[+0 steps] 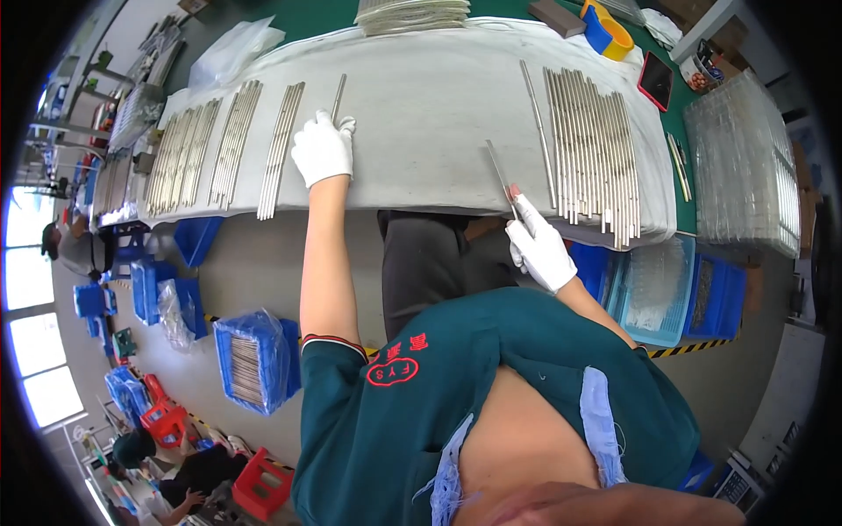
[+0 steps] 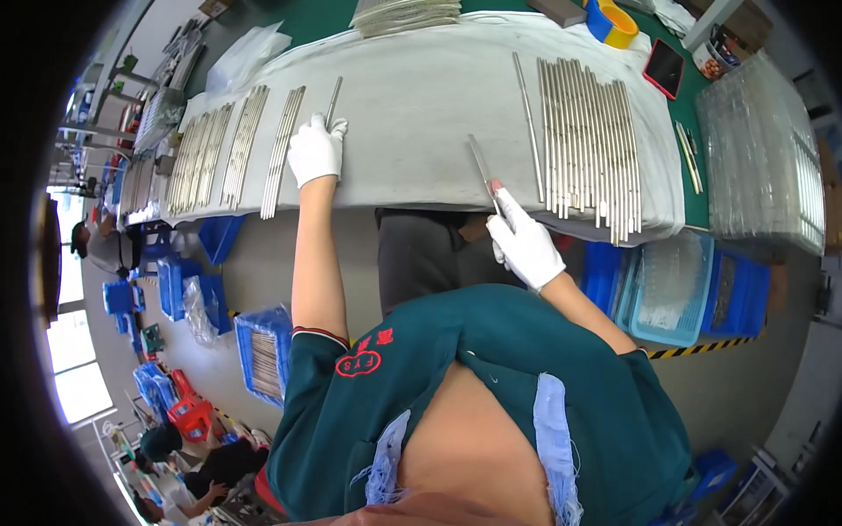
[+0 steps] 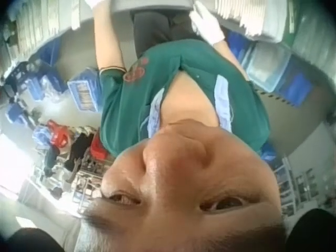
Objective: Sanding individual metal rods using a sanding block at a workbench.
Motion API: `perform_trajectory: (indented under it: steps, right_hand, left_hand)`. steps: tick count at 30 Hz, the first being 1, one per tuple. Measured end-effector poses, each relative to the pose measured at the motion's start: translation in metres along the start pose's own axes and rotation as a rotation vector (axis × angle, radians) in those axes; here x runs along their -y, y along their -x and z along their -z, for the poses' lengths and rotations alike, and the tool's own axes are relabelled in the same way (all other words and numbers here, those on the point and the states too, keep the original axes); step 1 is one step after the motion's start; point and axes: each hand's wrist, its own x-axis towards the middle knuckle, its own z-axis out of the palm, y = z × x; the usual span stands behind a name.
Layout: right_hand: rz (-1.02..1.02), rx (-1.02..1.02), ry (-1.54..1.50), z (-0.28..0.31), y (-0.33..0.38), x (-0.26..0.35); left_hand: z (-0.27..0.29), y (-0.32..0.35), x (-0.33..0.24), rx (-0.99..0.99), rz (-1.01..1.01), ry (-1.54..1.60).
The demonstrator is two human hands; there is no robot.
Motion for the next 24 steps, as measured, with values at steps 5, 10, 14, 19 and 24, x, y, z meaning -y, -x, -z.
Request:
perform_trajectory:
  steps: [5, 10, 14, 19, 24]
  right_hand:
    - [0.020, 0.047, 0.145, -0.008, 0.000, 0.001]
    - [0.023, 0.039, 0.175, -0.006, 0.001, 0.003]
    - [0.069, 0.015, 0.479, 0.004, 0.003, 0.001]
    - [0.306, -0.013, 1.031, 0.016, 0.000, -0.011]
    - [0.406, -0.002, 1.126, 0.023, 0.003, -0.011]
  left_hand:
    - [0.004, 0.003, -0.013, 0.120, -0.006, 0.080]
    - [0.012, 0.035, -0.022, 0.603, 0.394, 1.432]
    - [0.051, 0.083, -0.037, 0.742, 0.387, 1.554]
    - [0.056, 0.127, -0.035, 0.861, 0.476, 1.441]
    - [0.055, 0.138, -0.033, 0.985, 0.377, 1.302]
